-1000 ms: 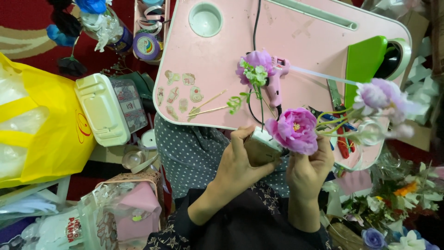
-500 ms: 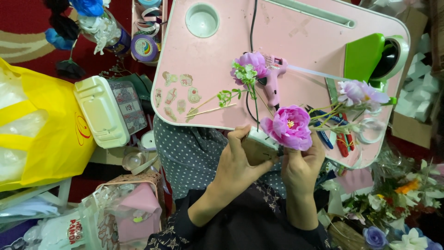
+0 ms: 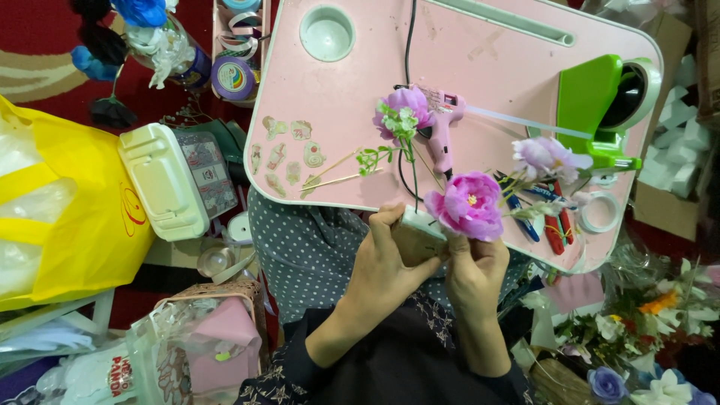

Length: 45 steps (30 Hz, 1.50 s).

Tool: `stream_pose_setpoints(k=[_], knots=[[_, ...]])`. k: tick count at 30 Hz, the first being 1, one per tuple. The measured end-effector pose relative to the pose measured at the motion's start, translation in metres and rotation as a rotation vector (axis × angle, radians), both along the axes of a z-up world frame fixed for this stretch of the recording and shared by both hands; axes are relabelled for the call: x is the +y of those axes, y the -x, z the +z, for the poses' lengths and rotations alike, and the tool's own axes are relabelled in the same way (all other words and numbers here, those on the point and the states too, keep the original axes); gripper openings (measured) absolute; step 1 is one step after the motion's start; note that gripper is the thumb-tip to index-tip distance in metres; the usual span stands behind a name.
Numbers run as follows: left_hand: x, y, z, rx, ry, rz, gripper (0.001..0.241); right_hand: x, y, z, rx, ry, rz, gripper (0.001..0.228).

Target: The person assembles a floral arrangement by hand, gluing artificial flowers into a cardboard tube and wrapping it with tape.

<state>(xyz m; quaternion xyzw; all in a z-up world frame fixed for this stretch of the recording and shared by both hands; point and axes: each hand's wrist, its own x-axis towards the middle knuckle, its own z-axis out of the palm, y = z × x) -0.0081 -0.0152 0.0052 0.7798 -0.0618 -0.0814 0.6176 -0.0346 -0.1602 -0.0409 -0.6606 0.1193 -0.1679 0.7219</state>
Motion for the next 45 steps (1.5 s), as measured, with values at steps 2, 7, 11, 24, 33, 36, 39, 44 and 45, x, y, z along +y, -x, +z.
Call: stream_pose_setpoints(k=[2,7,11,24,33,36,39,44,45], knots=[[0.000,-0.003,0.004,-0.041,-0.006,-0.005,0.075,0.004,-0.004,0.005,-0.043,-0.022,-0.001,0.019],[-0.005,0.000,-0.003,-0.063,0.023,-0.015,0.075,0.003,-0.005,0.014,-0.091,-0.048,-0.012,0.016],[-0.003,-0.004,-0.006,-0.195,-0.005,-0.033,0.073,0.012,-0.008,0.024,-0.169,-0.056,-0.096,0.007],[0.009,-0.012,-0.001,-0.376,0.052,-0.255,0.072,-0.061,-0.021,0.005,-0.163,-0.059,0.462,0.032],[0.014,-0.014,0.006,-0.380,0.073,-0.318,0.072,-0.050,-0.028,0.026,0.205,0.085,0.497,0.016],[0.017,-0.013,0.000,-0.372,0.050,-0.338,0.073,-0.051,-0.032,0.022,0.043,0.132,0.559,0.011],[0.018,-0.014,0.002,-0.365,0.050,-0.352,0.071,-0.060,-0.033,0.006,-0.046,0.120,0.566,0.009],[0.020,-0.014,0.001,-0.353,0.063,-0.402,0.070,-0.052,-0.038,0.023,-0.137,-0.139,0.477,0.013],[0.021,-0.013,0.003,-0.352,0.064,-0.401,0.070,-0.048,-0.040,0.027,-0.135,-0.138,0.478,0.013]])
